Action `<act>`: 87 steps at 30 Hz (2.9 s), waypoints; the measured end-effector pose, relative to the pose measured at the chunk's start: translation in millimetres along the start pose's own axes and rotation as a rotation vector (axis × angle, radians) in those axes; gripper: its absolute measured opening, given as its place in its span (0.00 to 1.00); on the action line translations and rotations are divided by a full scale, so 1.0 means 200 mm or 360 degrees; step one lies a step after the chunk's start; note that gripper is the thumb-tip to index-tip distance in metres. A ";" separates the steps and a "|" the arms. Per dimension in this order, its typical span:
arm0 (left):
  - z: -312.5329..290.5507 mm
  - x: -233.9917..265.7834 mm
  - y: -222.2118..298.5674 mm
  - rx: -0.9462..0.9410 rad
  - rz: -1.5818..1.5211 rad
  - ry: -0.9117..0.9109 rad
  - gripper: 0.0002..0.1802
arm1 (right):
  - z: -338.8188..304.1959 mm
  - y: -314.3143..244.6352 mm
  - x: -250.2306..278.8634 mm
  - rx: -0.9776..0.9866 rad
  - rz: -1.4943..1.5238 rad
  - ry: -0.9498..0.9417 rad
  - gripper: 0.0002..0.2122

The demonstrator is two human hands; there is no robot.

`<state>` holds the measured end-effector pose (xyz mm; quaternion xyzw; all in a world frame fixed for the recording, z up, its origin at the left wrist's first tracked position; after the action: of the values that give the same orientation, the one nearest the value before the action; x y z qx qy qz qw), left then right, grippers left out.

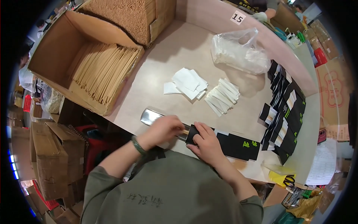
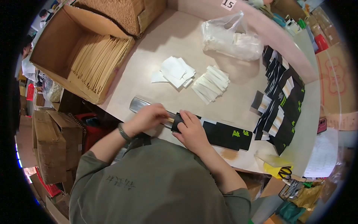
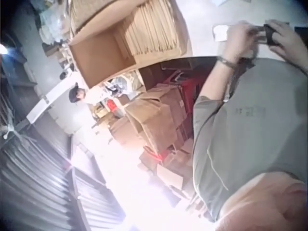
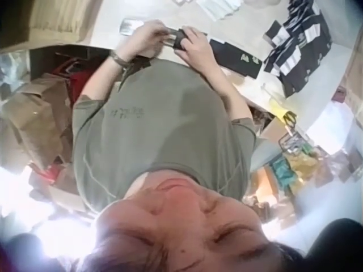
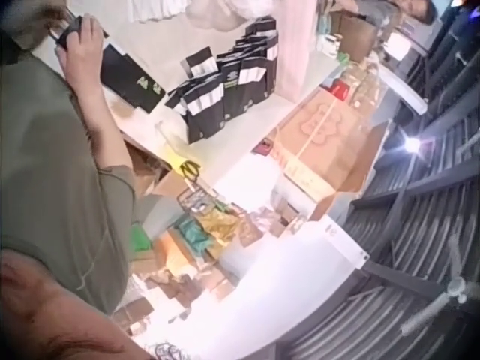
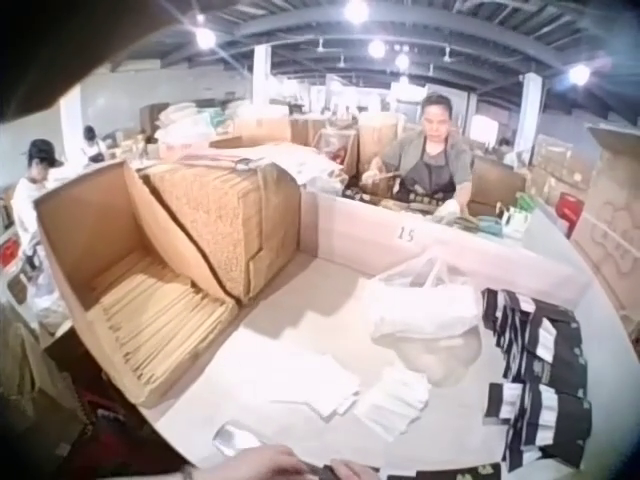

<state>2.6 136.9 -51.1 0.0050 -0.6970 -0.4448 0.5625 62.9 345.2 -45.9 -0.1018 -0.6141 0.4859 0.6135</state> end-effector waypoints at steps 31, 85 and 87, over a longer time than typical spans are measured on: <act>0.02 -0.09 0.25 0.0258 -0.0688 -0.0656 0.21 | -0.07 0.07 0.22 0.0063 -0.0357 -0.0153 0.12; -0.41 0.24 -0.37 0.0828 -0.0621 0.0798 0.10 | 0.24 -0.07 -0.09 -0.0386 0.0171 -0.0103 0.06; -0.37 0.27 -0.29 0.0664 -0.0803 0.0415 0.09 | 0.21 -0.03 -0.18 -0.0387 -0.0104 -0.0105 0.08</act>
<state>12.7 29.4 -47.7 0.3486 -0.6720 -0.4133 0.5061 37.4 295.6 -55.6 -0.1394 -0.6913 0.3907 0.5916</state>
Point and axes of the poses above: each hand's wrist, its own z-axis towards the middle knuckle, its own x-axis out of the back of the hand, y = z × x, the point moved 2 cm from there along z, towards the middle knuckle, and after that the axes turned 13 degrees about z, right-handed, at the moved point
